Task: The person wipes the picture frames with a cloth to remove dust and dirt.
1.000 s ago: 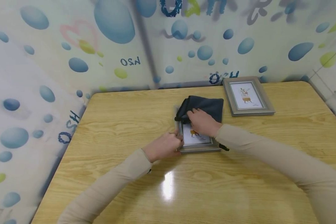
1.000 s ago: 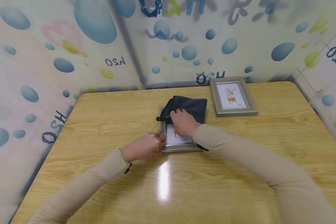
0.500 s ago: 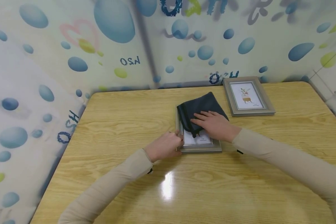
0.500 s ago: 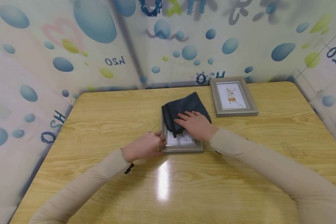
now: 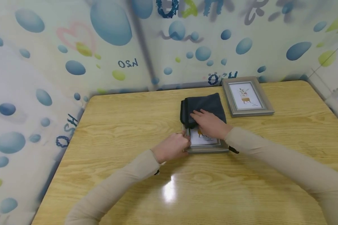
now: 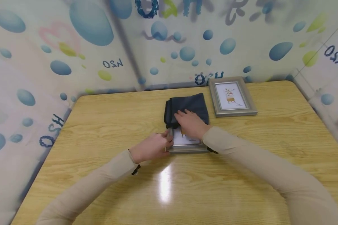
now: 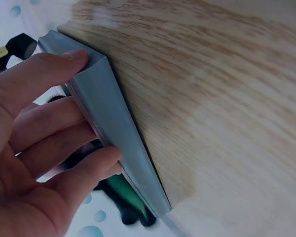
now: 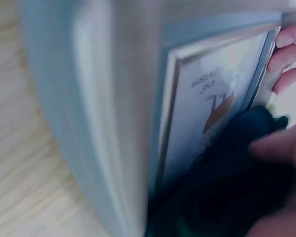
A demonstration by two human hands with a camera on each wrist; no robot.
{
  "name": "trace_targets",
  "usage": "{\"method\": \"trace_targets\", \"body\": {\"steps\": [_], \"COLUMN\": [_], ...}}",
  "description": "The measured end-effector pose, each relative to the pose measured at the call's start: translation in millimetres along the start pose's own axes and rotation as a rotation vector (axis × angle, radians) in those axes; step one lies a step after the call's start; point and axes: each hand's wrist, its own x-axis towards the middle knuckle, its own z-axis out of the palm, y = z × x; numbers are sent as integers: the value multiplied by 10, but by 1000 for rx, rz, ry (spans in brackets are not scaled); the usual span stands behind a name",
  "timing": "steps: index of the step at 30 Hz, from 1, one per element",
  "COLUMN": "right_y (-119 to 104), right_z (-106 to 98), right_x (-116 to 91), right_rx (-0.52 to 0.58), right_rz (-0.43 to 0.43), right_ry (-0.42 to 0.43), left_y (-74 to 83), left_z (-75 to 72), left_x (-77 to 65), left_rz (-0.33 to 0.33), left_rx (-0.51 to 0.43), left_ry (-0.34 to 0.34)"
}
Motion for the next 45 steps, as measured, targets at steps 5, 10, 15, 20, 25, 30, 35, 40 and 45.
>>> {"method": "trace_targets", "body": {"steps": [5, 10, 15, 20, 25, 30, 35, 40, 45], "right_y": [91, 79, -7, -44, -45, -61, -64, -61, -99], "right_z": [28, 40, 45, 25, 31, 34, -17, -167, -329], "right_x": [11, -183, -310, -232, 8, 121, 1, -167, -266], "right_rx": [120, -201, -477, -433, -237, -11, 46, -46, -169], "right_rz": [-143, -121, 33, 74, 41, -8, -78, -120, -32], "right_ry": [-57, -20, 74, 161, 117, 7, -60, -113, -133], "left_y": [62, 69, 61, 49, 36, 32, 35, 32, 33], "left_z": [-11, 25, 57, 36, 9, 4, -3, -18, 3], "left_x": [-3, -1, -1, 4, -4, -3, -5, -3, 15], "left_rz": [-14, -15, -16, -8, -7, 7, -12, -37, -13], "left_rx": [30, 30, 33, 28, 32, 43, -24, -60, 8], "left_ry": [14, 53, 83, 58, 11, 8, 1, 8, 70]}}
